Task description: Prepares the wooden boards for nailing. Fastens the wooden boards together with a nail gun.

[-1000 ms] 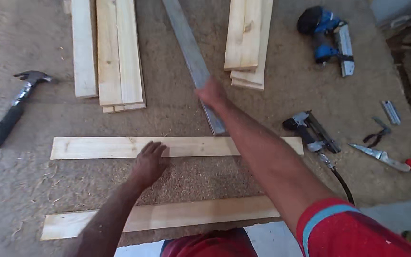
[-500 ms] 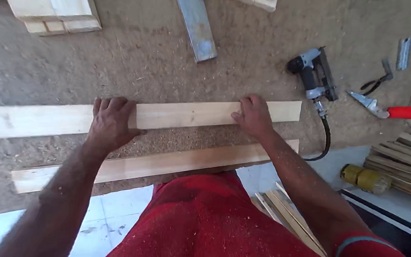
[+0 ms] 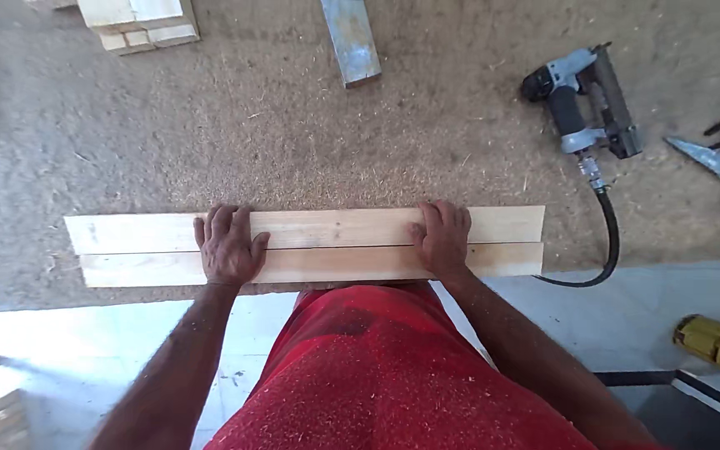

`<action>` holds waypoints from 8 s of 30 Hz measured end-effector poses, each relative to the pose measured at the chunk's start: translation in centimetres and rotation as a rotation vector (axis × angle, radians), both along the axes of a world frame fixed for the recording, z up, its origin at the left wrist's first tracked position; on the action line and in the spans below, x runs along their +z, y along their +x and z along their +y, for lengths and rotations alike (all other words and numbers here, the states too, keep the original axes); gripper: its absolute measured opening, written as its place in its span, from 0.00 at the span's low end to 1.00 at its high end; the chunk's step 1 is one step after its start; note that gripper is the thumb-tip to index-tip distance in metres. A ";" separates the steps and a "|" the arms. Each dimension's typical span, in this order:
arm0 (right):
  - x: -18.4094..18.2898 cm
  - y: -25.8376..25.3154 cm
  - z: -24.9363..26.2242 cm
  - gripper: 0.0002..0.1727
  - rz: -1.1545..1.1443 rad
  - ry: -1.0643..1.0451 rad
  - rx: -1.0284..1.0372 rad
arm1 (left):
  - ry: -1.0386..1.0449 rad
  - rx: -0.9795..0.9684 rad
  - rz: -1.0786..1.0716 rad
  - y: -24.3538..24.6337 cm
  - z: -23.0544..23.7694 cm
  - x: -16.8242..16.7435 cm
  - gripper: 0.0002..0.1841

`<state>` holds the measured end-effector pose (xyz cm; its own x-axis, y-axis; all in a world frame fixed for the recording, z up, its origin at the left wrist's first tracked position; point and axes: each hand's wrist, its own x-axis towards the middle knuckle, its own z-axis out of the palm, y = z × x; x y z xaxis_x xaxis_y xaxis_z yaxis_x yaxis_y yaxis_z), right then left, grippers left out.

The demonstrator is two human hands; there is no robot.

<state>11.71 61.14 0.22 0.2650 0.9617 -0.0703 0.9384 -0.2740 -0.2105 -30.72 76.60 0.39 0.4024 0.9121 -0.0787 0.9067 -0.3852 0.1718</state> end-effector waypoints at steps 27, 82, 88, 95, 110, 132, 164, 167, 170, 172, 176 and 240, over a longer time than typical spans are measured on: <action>2.6 16.4 -12.2 0.16 0.570 -0.005 -0.990 | -0.123 0.031 -0.093 10.8 -5.5 0.6 0.48; 3.7 19.5 -9.4 0.17 0.816 0.258 -0.828 | -0.077 -0.914 0.106 12.2 3.1 3.9 0.48; 1.8 20.4 -8.9 0.10 1.175 0.475 -0.880 | -0.110 -0.946 0.136 12.8 3.8 4.9 0.47; 2.8 19.1 -7.5 0.29 0.515 0.100 -1.000 | -0.060 -0.844 0.042 11.7 1.7 3.8 0.46; 1.9 15.7 -11.1 0.36 0.335 0.090 -0.822 | -0.127 -0.207 -0.135 11.2 -4.6 1.0 0.44; 2.2 16.7 -12.3 0.15 0.466 0.010 -0.851 | -0.121 -0.563 -0.017 12.6 -0.4 1.9 0.52; 3.4 14.9 -14.7 0.18 0.586 -0.077 -0.821 | -0.036 0.014 -0.022 11.0 -5.4 0.6 0.33; 2.9 14.9 -14.8 0.17 0.636 -0.030 -0.838 | -0.021 0.021 -0.051 10.7 -5.4 0.2 0.31; 2.6 15.2 -15.1 0.17 0.689 -0.003 -0.858 | -0.008 0.025 -0.059 10.8 -5.5 0.0 0.31; 2.5 15.6 -15.1 0.17 0.714 0.008 -0.863 | -0.001 0.032 -0.062 10.7 -5.5 -0.1 0.32; 2.4 16.3 -14.9 0.16 0.742 -0.058 -0.862 | 0.036 0.050 -0.051 10.7 -5.4 -0.4 0.31; 3.0 14.3 -14.1 0.24 0.489 -0.087 -0.861 | -0.051 -0.041 -0.105 8.5 -5.8 -0.7 0.44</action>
